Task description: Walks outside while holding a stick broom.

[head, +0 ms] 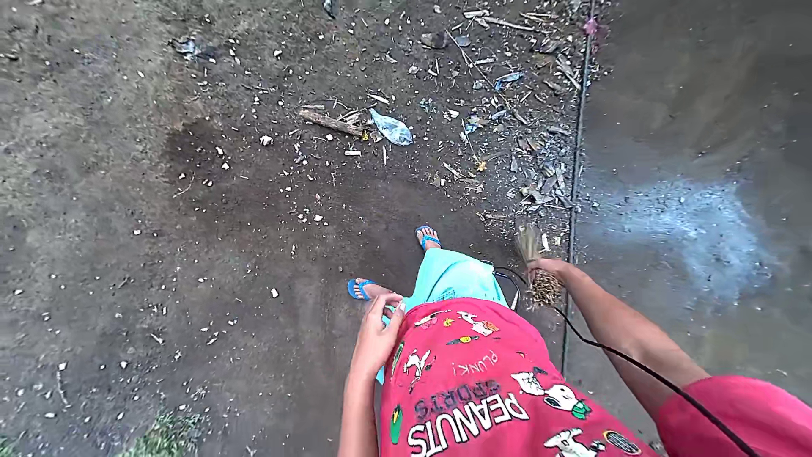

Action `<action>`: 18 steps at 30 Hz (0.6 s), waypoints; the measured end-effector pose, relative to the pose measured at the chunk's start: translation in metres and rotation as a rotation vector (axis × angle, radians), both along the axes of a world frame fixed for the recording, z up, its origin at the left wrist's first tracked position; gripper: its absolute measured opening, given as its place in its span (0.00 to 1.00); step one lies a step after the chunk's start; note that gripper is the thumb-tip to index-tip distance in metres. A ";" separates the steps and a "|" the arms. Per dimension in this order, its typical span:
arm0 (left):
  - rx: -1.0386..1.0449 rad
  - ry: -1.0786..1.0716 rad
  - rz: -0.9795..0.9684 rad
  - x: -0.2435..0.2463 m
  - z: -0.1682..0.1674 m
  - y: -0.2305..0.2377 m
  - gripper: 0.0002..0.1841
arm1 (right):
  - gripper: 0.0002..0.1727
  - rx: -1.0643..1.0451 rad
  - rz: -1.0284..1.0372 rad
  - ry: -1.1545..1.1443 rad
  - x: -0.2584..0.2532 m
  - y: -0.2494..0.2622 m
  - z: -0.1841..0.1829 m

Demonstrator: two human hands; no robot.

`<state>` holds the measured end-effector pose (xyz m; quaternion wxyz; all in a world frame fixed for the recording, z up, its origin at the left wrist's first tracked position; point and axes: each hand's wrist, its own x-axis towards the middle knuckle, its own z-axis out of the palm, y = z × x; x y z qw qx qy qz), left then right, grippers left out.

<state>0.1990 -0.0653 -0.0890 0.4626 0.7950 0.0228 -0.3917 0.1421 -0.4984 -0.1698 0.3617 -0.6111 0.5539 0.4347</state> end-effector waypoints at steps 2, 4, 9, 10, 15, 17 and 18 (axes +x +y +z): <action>-0.018 0.058 0.009 -0.014 0.013 -0.022 0.17 | 0.33 0.063 0.249 0.003 0.056 0.021 0.004; -0.077 0.029 0.132 -0.023 0.020 -0.044 0.15 | 0.26 0.130 0.406 -0.095 0.101 0.031 0.004; -0.088 -0.076 0.543 -0.017 -0.002 -0.073 0.13 | 0.24 0.261 0.596 -0.353 0.152 -0.005 -0.004; -0.076 -0.066 0.578 -0.016 -0.011 -0.073 0.13 | 0.32 0.235 0.658 -0.406 0.144 -0.022 -0.014; 0.094 0.055 0.515 -0.031 -0.068 -0.037 0.13 | 0.42 0.053 0.848 -0.151 0.088 -0.080 -0.016; 0.216 0.188 0.501 -0.049 -0.087 -0.016 0.14 | 0.31 0.052 0.687 -0.095 0.045 -0.108 -0.008; 0.271 0.268 0.524 -0.062 -0.095 -0.006 0.15 | 0.24 0.047 0.598 -0.071 0.022 -0.122 0.000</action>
